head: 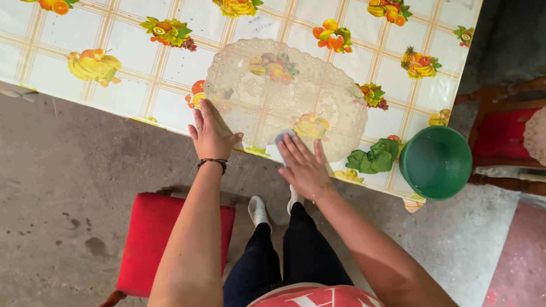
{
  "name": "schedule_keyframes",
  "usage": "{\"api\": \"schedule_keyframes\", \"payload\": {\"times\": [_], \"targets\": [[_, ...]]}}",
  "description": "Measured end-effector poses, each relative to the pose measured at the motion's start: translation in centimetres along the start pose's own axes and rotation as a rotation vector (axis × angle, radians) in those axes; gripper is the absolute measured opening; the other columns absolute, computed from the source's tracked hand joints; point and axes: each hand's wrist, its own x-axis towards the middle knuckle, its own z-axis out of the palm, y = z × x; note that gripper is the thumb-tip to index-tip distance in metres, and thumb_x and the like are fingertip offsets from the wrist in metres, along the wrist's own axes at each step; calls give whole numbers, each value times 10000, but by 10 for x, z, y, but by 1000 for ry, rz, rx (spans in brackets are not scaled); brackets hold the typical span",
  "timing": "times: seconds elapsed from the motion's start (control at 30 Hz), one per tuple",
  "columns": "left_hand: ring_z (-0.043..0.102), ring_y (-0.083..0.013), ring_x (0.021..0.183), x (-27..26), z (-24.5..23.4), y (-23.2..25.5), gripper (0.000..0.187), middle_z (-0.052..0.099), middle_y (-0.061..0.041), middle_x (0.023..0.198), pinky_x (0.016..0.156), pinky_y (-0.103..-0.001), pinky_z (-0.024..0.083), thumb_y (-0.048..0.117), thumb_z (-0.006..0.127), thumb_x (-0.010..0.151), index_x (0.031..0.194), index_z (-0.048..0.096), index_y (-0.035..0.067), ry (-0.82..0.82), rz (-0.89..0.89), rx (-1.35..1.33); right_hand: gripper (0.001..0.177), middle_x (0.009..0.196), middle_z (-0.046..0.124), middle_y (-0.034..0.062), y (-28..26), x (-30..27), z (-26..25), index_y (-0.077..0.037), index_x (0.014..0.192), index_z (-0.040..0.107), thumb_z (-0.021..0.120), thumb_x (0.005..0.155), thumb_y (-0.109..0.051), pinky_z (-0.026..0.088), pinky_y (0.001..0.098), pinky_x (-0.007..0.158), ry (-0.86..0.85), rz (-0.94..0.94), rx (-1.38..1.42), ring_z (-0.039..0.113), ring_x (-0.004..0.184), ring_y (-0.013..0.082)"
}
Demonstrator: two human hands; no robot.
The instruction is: Washing a cleaning cloth in a laundry tub and using it to scrub a lace doily on a table.
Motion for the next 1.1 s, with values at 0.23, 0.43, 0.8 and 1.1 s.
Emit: {"api": "schedule_keyframes", "payload": {"times": [0.23, 0.43, 0.8, 1.1], "targets": [[156, -287, 1573, -1, -1, 3, 1402, 280, -123, 1675, 1246, -527, 81, 349, 959, 622, 1621, 10, 91, -9, -9, 2, 389, 1407, 618, 83, 32, 48, 31, -126, 1269, 630, 654, 887, -56, 490, 403, 1070, 293, -94, 323, 557, 1343, 296], [123, -269, 1583, -3, -3, 1, 1387, 248, -141, 1678, 1259, -508, 52, 362, 956, 648, 1630, 10, 107, -32, -17, -4, 306, 1233, 695, 104, 116, 45, 19, -127, 1226, 652, 680, 931, -49, 577, 420, 959, 566, 327, 661, 682, 1135, 285], [124, -273, 1583, -2, -5, 2, 1367, 241, -115, 1696, 1253, -509, 61, 363, 944, 640, 1632, 36, 120, -26, -4, -7, 695, 1610, 275, 297, 112, -12, 49, 106, 1537, 282, 481, 1009, -300, 215, 504, 1185, 153, 356, -58, 285, 1474, 416], [132, -281, 1581, -2, -3, -1, 1371, 249, -116, 1690, 1252, -517, 73, 380, 948, 642, 1633, 37, 123, -28, 8, 16, 692, 1603, 365, 289, 103, -25, 55, 89, 1523, 359, 489, 977, -316, 222, 481, 1268, 140, 412, -160, 388, 1481, 411]]}}
